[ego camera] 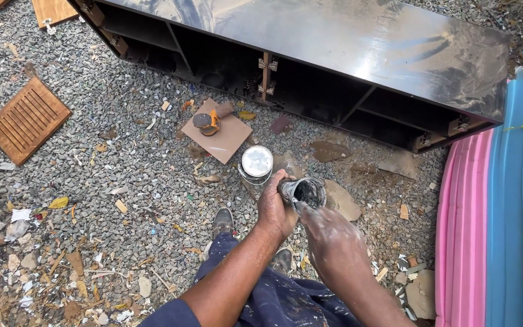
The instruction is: Refining the paint application on a black wooden cabinet using a small applicator and manual wiping to ensure even coverage.
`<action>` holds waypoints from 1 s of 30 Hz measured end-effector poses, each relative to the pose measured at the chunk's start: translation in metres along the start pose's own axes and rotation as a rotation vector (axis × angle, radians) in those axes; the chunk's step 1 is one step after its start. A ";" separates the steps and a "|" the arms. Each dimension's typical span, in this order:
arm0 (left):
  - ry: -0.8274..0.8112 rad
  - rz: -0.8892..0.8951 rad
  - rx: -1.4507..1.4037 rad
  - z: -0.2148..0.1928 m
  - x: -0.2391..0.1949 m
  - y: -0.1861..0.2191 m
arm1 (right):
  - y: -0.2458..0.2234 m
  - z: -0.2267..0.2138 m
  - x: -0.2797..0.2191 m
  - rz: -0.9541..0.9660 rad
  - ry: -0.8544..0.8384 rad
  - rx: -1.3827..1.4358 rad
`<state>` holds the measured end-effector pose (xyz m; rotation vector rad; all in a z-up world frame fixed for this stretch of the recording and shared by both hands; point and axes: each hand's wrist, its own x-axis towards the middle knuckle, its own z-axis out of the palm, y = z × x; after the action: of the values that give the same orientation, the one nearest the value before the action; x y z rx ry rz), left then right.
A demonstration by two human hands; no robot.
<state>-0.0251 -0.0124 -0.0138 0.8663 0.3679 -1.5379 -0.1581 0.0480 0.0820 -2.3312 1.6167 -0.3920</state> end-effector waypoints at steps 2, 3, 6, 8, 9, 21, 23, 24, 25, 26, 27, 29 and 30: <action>0.028 -0.024 -0.135 0.005 -0.003 0.012 | 0.011 -0.013 0.007 -0.124 -0.382 -0.170; 0.030 -0.027 -0.134 -0.001 0.002 0.010 | 0.017 -0.022 0.011 -0.121 -0.384 -0.169; 0.100 -0.015 -0.083 -0.010 0.009 0.006 | 0.023 -0.039 0.025 -0.234 -0.180 -0.181; -0.014 -0.063 -0.037 -0.006 0.002 0.002 | 0.013 -0.034 0.032 0.048 -0.408 -0.415; -0.014 -0.072 -0.036 -0.004 -0.001 0.003 | 0.008 -0.031 0.026 0.056 -0.411 -0.418; -0.073 -0.036 -0.161 -0.007 0.005 0.009 | -0.004 -0.025 0.022 -0.176 -0.394 -0.408; -0.095 -0.081 -0.222 0.004 -0.004 0.013 | -0.029 -0.021 0.008 0.151 -0.623 -0.231; -0.091 -0.080 -0.221 0.005 -0.007 0.011 | -0.038 -0.026 0.009 0.150 -0.626 -0.229; -0.073 -0.071 -0.226 0.006 -0.010 0.009 | -0.047 -0.031 0.009 0.304 -0.618 -0.015; -0.059 -0.064 -0.229 0.007 -0.012 0.005 | -0.055 -0.037 0.009 0.459 -0.598 0.198; -0.059 -0.066 -0.228 0.004 -0.010 0.007 | -0.054 -0.041 0.011 0.461 -0.597 0.199; -0.081 -0.060 -0.244 -0.001 -0.006 0.009 | -0.051 -0.052 0.016 0.677 -0.281 0.704; -0.082 -0.058 -0.245 0.002 -0.004 0.008 | -0.047 -0.048 0.014 0.675 -0.281 0.704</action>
<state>-0.0182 -0.0124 -0.0078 0.6045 0.5135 -1.5387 -0.1305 0.0471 0.1453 -1.1918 1.6481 -0.3694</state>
